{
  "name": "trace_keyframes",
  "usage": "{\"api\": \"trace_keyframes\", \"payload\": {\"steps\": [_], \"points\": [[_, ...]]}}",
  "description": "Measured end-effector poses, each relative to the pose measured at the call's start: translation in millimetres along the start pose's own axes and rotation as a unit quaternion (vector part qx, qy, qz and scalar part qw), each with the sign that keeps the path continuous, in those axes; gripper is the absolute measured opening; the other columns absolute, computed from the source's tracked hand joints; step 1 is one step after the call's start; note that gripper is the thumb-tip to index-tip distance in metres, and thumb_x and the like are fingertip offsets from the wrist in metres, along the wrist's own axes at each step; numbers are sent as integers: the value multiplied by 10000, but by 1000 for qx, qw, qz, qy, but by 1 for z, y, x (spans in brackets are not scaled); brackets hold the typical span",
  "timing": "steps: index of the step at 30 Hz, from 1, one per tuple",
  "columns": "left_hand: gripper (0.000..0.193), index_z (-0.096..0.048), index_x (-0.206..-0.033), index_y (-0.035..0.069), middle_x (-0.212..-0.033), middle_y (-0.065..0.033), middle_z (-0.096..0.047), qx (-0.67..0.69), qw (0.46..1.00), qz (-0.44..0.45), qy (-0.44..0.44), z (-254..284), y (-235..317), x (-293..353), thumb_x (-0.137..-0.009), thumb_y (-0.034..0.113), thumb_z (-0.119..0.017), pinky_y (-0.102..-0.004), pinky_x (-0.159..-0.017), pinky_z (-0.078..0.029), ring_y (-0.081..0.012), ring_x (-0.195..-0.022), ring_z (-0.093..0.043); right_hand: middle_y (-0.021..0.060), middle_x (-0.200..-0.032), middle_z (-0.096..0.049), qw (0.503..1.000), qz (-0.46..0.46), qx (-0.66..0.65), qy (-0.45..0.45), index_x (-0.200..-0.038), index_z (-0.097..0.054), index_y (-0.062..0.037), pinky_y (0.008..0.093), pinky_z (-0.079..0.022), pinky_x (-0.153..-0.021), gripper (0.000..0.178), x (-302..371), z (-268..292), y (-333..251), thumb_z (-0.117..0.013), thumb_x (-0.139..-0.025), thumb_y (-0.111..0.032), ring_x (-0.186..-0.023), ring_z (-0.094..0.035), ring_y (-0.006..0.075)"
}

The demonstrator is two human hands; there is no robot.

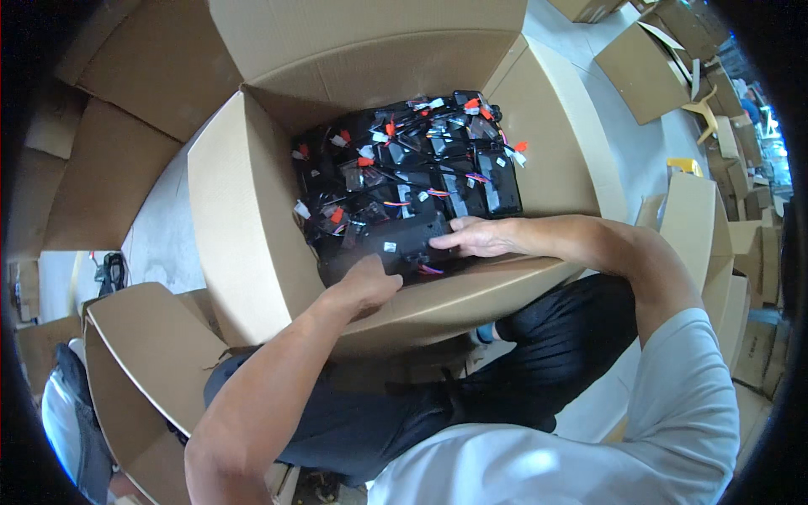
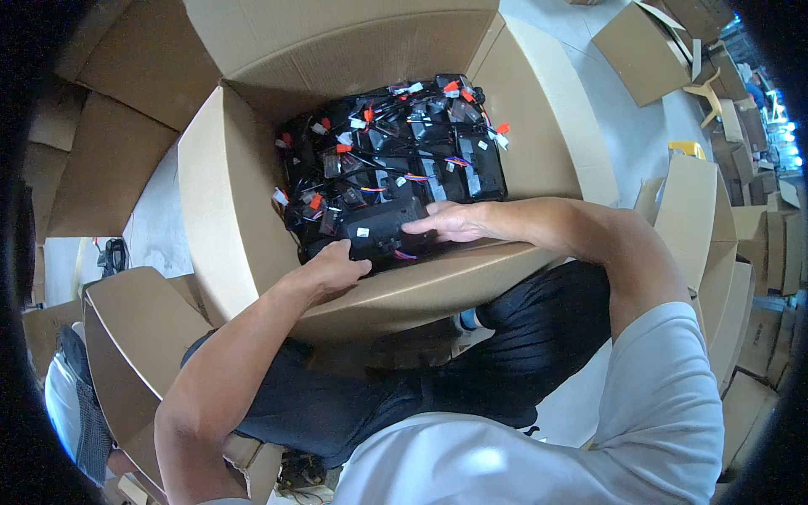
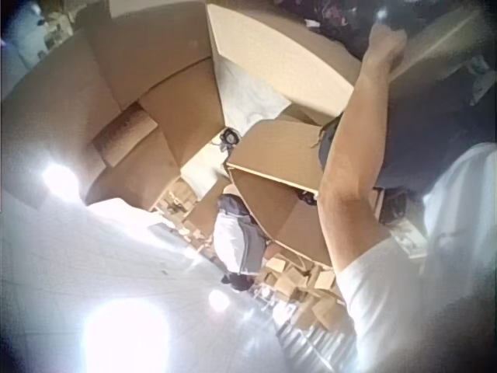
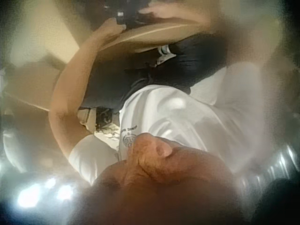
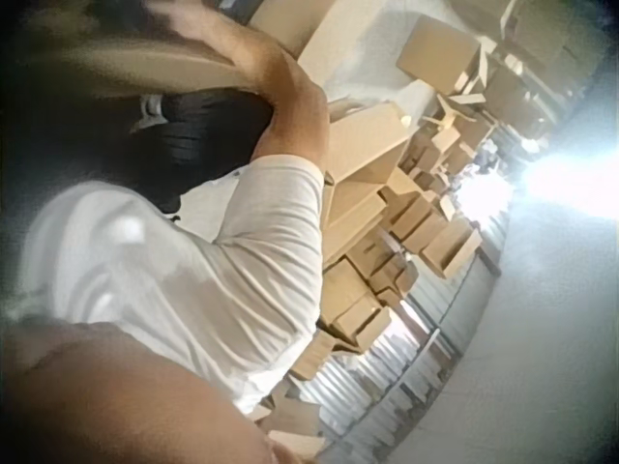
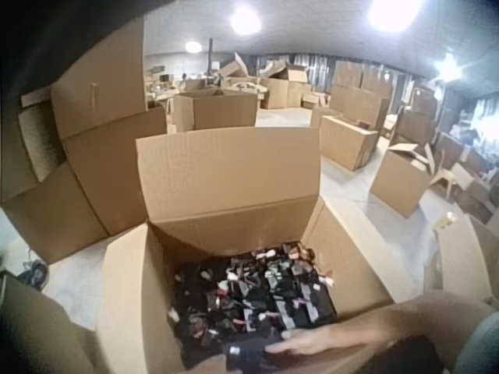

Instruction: The person takes wired electronic monitor devices from a cardboard box by hand, turns them over while handling their cables, and transfers them into another cardboard box.

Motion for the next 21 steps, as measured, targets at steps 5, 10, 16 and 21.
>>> {"api": "trace_keyframes", "payload": {"steps": [5, 10, 16, 21], "points": [[874, -655, -1580, -159, -1639, -397, -672, 22, 1000, 10, -16, -13, 12, 5, -1011, 482, -827, -516, -1320, -511, -496, -1561, -654, 98, -1616, -743, 999, 23, -6, 26, -1675, -627, -50, 588, -517, -1302, 712, -2, -1, 0, -939, -1088, -304, -1509, -674, 291], [842, -691, -1529, -161, -1580, -398, -711, -4, 1000, 16, 14, -12, 5, 0, -1017, 496, -816, -523, -1294, -530, -507, -1517, -685, 112, -1628, -733, 999, 11, 27, 37, -1650, -651, -52, 613, -526, -1288, 739, 3, 7, -18, -977, -1049, -334, -1538, -645, 298], [625, -805, -1446, -51, -1271, -286, -862, -4, 984, -64, 164, 70, 36, 25, -1053, 434, -803, -485, -1102, -629, -387, -1231, -838, 90, -1599, -771, 993, -114, 27, 9, -1652, -702, -146, 577, -538, -1258, 724, 39, 56, 6, -994, -1026, -359, -1471, -704, 293], [588, -782, -1465, -44, -1394, -360, -805, -4, 984, -78, 158, 82, 54, 58, -1089, 404, -723, -554, -1219, -580, -504, -1379, -759, 83, -1540, -816, 989, -136, 33, 51, -1608, -715, -96, 589, -531, -1305, 653, 32, 74, 21, -982, -1045, -290, -1475, -732, 253]]}}
Point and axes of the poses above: each hand's wrist, its own x-axis away from the middle knuckle, its own z-axis out of the back of the hand, y = z × x, the point moved 10 cm from there along -x, towards the middle knuckle
